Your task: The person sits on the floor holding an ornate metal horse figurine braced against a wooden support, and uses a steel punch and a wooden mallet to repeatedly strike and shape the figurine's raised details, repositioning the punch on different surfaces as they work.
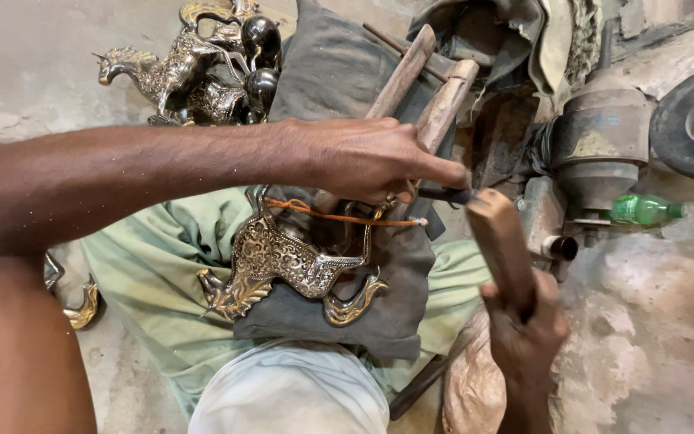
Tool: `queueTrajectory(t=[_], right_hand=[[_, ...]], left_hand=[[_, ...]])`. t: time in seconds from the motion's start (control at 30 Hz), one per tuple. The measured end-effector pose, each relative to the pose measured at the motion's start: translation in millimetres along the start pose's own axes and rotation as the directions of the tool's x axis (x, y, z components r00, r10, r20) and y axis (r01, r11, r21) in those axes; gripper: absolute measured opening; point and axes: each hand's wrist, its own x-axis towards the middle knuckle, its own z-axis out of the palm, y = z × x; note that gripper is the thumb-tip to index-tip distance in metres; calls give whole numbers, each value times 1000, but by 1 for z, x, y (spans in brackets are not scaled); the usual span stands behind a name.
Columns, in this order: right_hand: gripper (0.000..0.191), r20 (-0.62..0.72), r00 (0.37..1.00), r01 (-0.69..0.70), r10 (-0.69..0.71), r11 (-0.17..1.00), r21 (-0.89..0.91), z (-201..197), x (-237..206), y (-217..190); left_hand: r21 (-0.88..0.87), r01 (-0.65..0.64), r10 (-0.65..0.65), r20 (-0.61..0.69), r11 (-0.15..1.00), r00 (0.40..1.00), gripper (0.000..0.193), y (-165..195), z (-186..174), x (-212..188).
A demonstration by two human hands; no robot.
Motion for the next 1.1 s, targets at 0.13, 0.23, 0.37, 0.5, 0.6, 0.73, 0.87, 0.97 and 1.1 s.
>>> queueTrajectory(t=[0.13, 0.23, 0.37, 0.5, 0.6, 0.73, 0.87, 0.97, 1.1], right_hand=[[34, 38, 999, -23, 9, 929, 370, -1, -5, 7], [62, 30, 998, -48, 52, 992, -115, -6, -6, 5], [36, 75, 997, 12, -30, 971, 237, -3, -5, -5], [56, 10, 999, -33, 31, 940, 339, -2, -3, -16], [60, 68, 998, -3, -1, 998, 64, -4, -4, -16], [52, 57, 994, -111, 97, 908, 404, -1, -9, -7], [67, 66, 996, 53, -54, 998, 18, 1, -16, 0], [73, 35, 996, -85, 81, 982, 169, 5, -21, 3], [69, 68, 994, -105, 91, 964, 244, 8, -26, 7]], left_hand=[[8, -2, 2, 6, 1000, 1000, 49, 1, 0, 2], [-7, -39, 39, 3, 999, 999, 50, 1, -2, 1], [-38, -43, 43, 4, 998, 999, 55, 3, -2, 4], [-39, -53, 54, 27, 998, 998, 54, 2, -7, 3], [-48, -49, 52, 51, 998, 997, 51, 3, -8, 4], [-16, -84, 85, 61, 996, 995, 49, 4, -11, 7], [-27, -2, 5, 121, 1000, 993, 46, 5, -12, 8], [-16, -24, 25, 124, 1000, 992, 49, 5, -11, 10], [-9, -53, 54, 130, 999, 990, 50, 3, -13, 11]])
